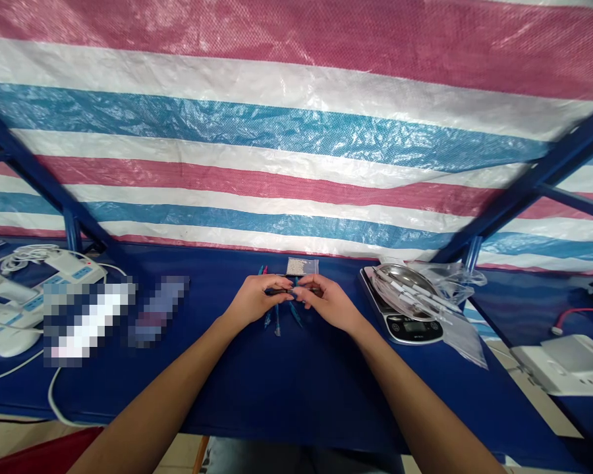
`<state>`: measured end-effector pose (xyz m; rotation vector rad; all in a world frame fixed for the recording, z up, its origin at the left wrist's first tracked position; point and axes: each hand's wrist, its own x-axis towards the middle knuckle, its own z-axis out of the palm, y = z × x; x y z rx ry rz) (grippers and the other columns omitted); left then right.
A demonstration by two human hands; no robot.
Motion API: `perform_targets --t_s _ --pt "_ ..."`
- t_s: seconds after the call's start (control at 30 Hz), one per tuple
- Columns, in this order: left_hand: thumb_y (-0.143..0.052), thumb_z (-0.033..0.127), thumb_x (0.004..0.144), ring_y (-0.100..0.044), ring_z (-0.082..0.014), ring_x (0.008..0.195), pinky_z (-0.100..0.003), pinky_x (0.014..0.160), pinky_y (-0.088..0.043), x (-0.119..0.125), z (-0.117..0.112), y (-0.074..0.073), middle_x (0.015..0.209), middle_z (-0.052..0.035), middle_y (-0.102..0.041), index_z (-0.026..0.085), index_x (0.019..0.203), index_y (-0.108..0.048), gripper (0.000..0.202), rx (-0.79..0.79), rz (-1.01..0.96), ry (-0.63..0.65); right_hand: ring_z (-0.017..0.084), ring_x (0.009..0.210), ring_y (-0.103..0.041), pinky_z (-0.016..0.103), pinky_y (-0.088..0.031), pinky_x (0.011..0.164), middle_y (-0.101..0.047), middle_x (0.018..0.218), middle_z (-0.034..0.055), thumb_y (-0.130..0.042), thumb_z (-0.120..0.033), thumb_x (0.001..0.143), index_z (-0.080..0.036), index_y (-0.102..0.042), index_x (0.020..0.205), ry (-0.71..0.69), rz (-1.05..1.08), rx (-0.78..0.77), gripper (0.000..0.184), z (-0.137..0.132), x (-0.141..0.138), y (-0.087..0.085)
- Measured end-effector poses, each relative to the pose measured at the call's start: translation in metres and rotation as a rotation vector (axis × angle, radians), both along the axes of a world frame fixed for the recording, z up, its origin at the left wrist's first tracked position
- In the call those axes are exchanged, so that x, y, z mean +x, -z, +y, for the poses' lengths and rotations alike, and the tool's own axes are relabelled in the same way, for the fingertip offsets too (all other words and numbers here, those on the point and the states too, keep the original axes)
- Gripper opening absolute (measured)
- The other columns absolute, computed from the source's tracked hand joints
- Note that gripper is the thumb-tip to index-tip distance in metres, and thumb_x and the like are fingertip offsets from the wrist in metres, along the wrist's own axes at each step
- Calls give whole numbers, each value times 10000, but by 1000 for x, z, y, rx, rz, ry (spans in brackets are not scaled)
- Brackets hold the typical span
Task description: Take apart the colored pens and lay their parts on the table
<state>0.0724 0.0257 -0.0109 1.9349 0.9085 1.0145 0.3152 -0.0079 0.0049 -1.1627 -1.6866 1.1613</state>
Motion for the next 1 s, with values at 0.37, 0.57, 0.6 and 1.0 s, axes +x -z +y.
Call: perform_targets --t_s 0.37,0.57,0.6,1.0 --pt "-834 347 909 -833 -253 1004 -372 947 -681 1 -3 -5 1131 -57 -849 237 1112 -828 230 19 19 29 224 887 -709 326 -549 793 -792 995 43 -777 -541 940 -240 -760 1059 -84 -57 98 324 -2 1 -3" --pt "-790 352 952 -831 -231 979 -320 892 -673 2 -7 -5 1109 -55 -843 240 1115 -817 199 68 42 119 145 536 -498 286 -372 563 -623 596 8 -521 -606 1084 -212 -648 660 -57 -268 35 592 -4 3 -9" --pt "-779 345 961 -829 -227 976 -312 885 -669 2 -7 -5 1106 -53 -842 245 1127 -815 197 86 58 125 141 532 -488 286 -369 563 -615 595 7 -520 -616 1082 -210 -640 650 -60 -266 31 605 -4 3 -9" --pt "-735 290 995 -809 -209 981 -292 908 -628 -2 -5 -4 1119 -42 -837 272 1154 -808 176 182 161 101 147 507 -603 269 -441 527 -718 672 12 -567 -609 1054 -210 -693 850 -86 -138 -118 465 -3 2 -1"
